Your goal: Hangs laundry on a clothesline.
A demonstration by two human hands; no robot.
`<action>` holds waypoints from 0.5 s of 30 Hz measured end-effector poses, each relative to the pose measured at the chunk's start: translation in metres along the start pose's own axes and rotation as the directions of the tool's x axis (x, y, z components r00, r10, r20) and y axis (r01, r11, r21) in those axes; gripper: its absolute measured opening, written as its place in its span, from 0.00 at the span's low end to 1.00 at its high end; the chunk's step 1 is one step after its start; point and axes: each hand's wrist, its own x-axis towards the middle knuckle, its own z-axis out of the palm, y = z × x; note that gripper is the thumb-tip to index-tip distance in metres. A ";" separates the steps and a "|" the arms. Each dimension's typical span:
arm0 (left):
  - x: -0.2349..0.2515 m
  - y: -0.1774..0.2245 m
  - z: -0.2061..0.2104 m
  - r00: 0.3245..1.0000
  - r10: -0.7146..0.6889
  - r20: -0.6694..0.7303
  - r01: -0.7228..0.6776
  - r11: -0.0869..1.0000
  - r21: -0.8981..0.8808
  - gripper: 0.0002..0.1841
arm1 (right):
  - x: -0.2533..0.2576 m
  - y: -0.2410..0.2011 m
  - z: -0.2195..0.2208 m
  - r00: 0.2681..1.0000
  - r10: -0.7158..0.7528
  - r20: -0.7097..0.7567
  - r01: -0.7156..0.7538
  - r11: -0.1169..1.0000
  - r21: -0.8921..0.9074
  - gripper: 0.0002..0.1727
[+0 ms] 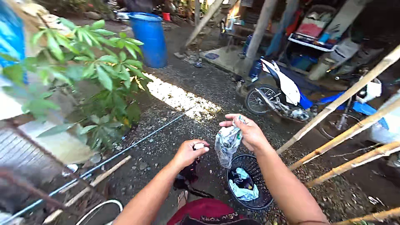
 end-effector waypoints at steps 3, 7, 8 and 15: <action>-0.024 0.018 0.022 1.000 0.002 0.030 -0.005 0.994 0.108 0.23 | -0.018 -0.016 0.019 0.993 0.005 0.120 -0.010 0.999 0.039 0.22; -0.052 0.039 0.008 0.999 -0.009 -0.034 0.019 0.960 0.280 0.14 | -0.028 -0.039 0.032 0.965 -0.117 0.235 0.148 0.982 -0.118 0.23; -0.061 0.041 -0.002 0.998 -0.019 -0.060 0.037 0.952 0.305 0.13 | -0.029 -0.042 0.031 0.959 -0.139 0.245 0.173 0.977 -0.123 0.23; -0.134 0.044 -0.084 0.833 0.073 -0.548 0.066 0.971 0.229 0.06 | -0.044 -0.055 0.024 0.985 -0.146 0.095 0.124 0.972 0.201 0.22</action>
